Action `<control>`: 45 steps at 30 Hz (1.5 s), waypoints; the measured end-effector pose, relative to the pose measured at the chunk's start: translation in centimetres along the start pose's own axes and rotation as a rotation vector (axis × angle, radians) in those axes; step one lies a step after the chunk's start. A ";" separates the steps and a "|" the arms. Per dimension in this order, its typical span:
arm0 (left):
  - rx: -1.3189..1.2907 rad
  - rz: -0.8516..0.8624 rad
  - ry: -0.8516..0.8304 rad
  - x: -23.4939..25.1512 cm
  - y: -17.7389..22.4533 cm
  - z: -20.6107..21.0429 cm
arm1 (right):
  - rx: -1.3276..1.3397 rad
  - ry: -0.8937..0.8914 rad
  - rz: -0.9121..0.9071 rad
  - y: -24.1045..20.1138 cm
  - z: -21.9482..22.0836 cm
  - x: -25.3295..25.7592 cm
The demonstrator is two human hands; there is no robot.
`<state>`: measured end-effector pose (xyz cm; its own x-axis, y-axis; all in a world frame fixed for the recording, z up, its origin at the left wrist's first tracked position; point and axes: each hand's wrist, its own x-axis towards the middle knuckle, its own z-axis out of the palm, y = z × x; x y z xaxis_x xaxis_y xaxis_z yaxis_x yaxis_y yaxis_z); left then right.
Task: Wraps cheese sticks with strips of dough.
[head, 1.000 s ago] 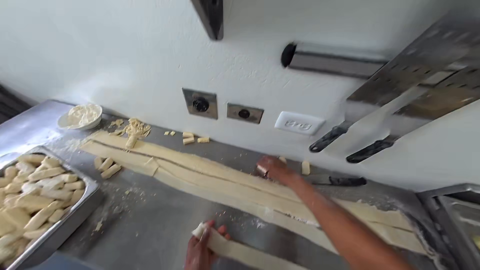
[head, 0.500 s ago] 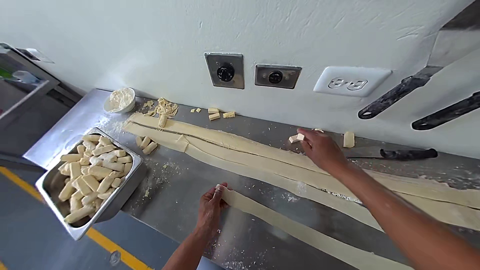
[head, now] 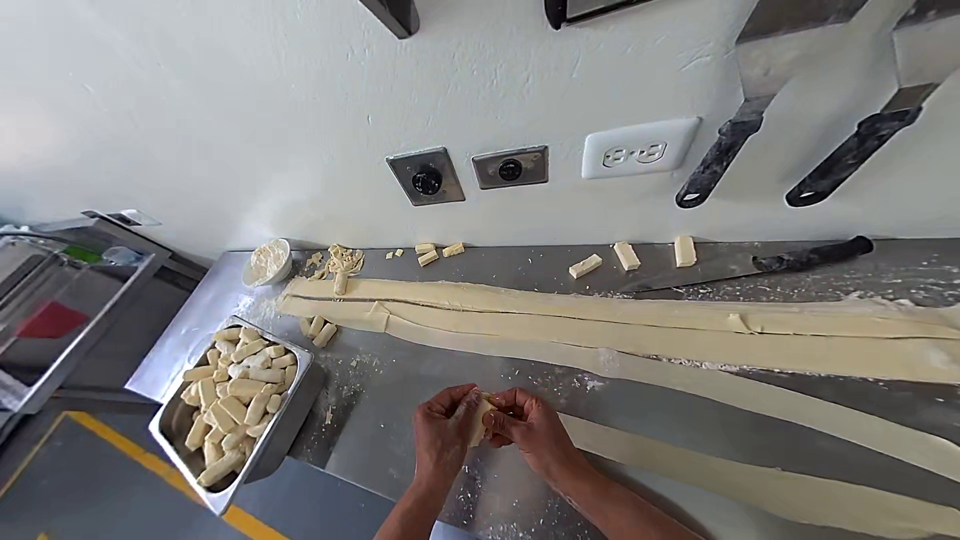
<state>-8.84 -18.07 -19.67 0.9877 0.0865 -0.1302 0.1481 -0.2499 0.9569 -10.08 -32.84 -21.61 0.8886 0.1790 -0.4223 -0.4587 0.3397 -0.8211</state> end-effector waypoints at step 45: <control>0.632 0.445 0.037 0.7 -9.6 -1.5 | -1.041 -0.892 -0.183 2.2 -4.4 -4.1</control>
<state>-9.62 -14.14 -28.58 0.9603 -0.1212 0.2514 -0.2506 -0.7707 0.5858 -14.74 -36.88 -23.32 0.4515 0.8656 -0.2167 0.2282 -0.3468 -0.9098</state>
